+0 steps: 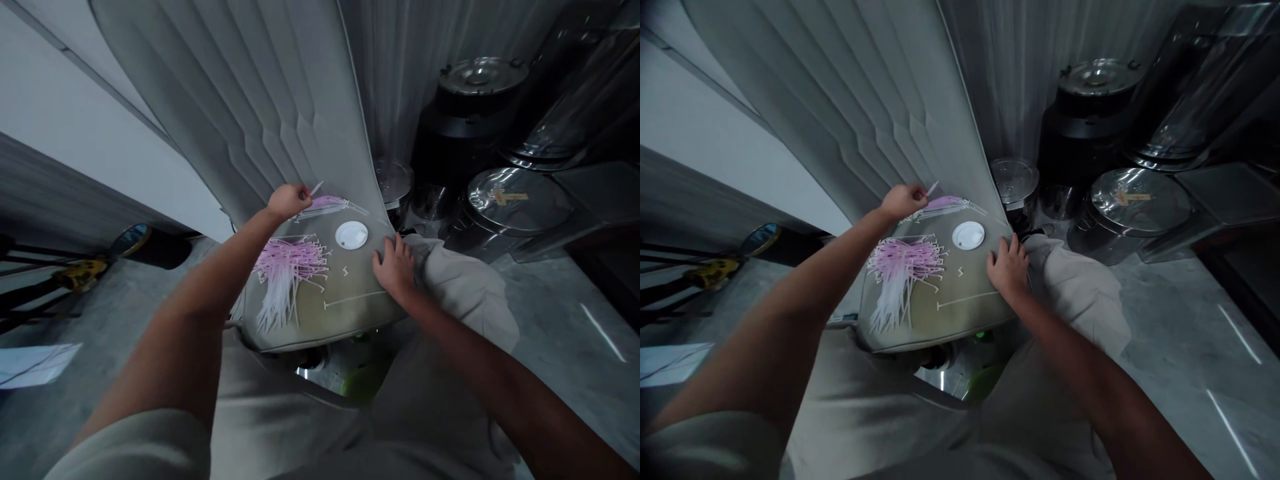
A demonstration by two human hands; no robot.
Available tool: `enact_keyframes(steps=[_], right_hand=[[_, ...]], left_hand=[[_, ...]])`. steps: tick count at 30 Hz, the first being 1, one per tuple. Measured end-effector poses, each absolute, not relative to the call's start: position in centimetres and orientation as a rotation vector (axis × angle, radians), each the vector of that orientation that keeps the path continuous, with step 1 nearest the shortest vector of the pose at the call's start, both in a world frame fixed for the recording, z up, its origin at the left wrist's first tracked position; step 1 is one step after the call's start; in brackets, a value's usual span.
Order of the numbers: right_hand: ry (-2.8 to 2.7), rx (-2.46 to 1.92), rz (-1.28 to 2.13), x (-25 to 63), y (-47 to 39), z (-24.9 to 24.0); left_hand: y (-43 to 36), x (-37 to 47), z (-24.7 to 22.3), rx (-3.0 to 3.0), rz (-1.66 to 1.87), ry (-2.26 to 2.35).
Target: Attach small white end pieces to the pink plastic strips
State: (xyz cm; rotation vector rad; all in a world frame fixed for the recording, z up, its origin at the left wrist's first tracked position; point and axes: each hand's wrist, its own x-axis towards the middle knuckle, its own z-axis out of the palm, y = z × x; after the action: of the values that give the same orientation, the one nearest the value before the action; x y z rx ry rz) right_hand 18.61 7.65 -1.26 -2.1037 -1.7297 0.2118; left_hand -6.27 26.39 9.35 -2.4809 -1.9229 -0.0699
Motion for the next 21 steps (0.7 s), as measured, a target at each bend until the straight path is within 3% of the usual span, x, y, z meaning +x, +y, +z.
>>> enact_keyframes(steps=[5, 11, 17, 21], right_hand=[[-1.734, -2.11, 0.223, 18.6, 7.6, -1.3], [-1.73, -2.13, 0.216, 18.5, 7.7, -1.5], [-1.722, -2.126, 0.225, 18.5, 7.6, -1.3], [-1.723, -2.125, 0.216, 18.6, 7.7, -1.4]], left_hand=[[18.3, -6.8, 8.4, -2.662, -0.116, -1.948], [9.1, -3.3, 6.3, -2.98, 0.096, -1.798], [6.9, 0.0, 4.8, -3.069, 0.205, -1.722], [7.0, -1.2, 4.8, -3.084, 0.045, -1.767]])
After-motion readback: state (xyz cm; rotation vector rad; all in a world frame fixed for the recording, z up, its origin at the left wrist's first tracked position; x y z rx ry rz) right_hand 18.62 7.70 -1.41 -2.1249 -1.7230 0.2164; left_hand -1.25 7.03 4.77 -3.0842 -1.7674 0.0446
